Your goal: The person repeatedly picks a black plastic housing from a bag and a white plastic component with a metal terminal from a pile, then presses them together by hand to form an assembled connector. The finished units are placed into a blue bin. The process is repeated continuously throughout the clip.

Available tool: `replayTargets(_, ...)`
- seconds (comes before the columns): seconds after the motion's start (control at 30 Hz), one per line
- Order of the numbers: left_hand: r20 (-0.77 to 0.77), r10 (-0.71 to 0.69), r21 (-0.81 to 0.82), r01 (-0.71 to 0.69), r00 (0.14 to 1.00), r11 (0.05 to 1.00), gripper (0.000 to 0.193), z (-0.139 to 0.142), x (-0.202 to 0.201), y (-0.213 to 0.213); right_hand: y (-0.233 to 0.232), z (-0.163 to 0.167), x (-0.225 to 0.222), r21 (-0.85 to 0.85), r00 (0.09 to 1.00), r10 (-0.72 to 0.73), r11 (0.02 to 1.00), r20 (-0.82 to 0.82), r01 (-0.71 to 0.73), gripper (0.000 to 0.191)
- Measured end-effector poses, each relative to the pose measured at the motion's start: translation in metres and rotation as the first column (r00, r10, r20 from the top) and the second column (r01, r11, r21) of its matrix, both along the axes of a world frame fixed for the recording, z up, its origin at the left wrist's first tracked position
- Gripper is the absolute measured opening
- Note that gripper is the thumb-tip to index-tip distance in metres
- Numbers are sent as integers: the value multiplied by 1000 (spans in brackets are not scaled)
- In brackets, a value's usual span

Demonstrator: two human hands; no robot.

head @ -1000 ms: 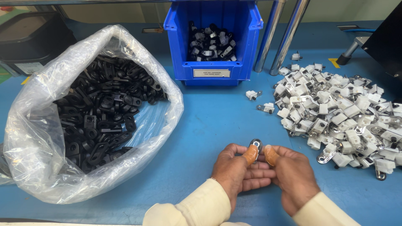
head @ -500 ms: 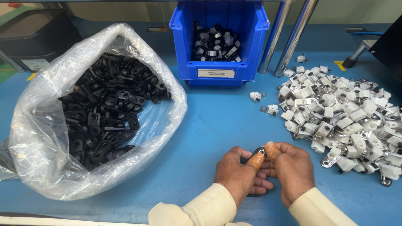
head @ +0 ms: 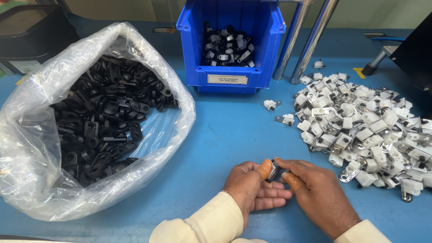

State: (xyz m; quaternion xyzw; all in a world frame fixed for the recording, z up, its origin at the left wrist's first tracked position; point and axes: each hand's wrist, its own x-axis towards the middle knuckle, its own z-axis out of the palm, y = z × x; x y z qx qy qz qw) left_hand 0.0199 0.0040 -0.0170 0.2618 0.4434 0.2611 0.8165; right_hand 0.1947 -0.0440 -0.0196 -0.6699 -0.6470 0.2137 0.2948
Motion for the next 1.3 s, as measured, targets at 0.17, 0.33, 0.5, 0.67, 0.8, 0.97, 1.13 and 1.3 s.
replayTargets(0.17,-20,-45,50,46,999,998,32,3,0,2,16,3,6,-307,773,-313,938,-552,160,29)
replayTargets(0.33,-215,-92,311,157,972,937,44,11,0,0,20,3,1,-410,637,-401,901,-658,143,28)
replayTargets(0.5,-379,-29,469,220,925,855,39,20,-10,-5,19,2,-6,-515,481,-526,841,-702,167,25)
replayTargets(0.67,-507,49,602,313,860,734,19,24,-20,-6,25,0,-11,-581,502,-582,794,-640,179,25)
replayTargets(0.8,-594,141,733,461,792,500,25,27,-42,-9,30,-3,-11,-617,632,-509,785,-584,62,27)
replayTargets(0.97,-436,163,695,216,885,686,30,46,-91,-5,77,45,-34,-450,794,-105,865,-598,-224,29)
replayTargets(1.13,-341,500,638,-195,796,745,20,70,-142,15,145,112,-60,71,611,82,997,-787,-41,20)
replayTargets(1.3,-449,540,669,-132,712,731,14,66,-175,15,132,51,-25,11,987,-142,990,-70,143,27)
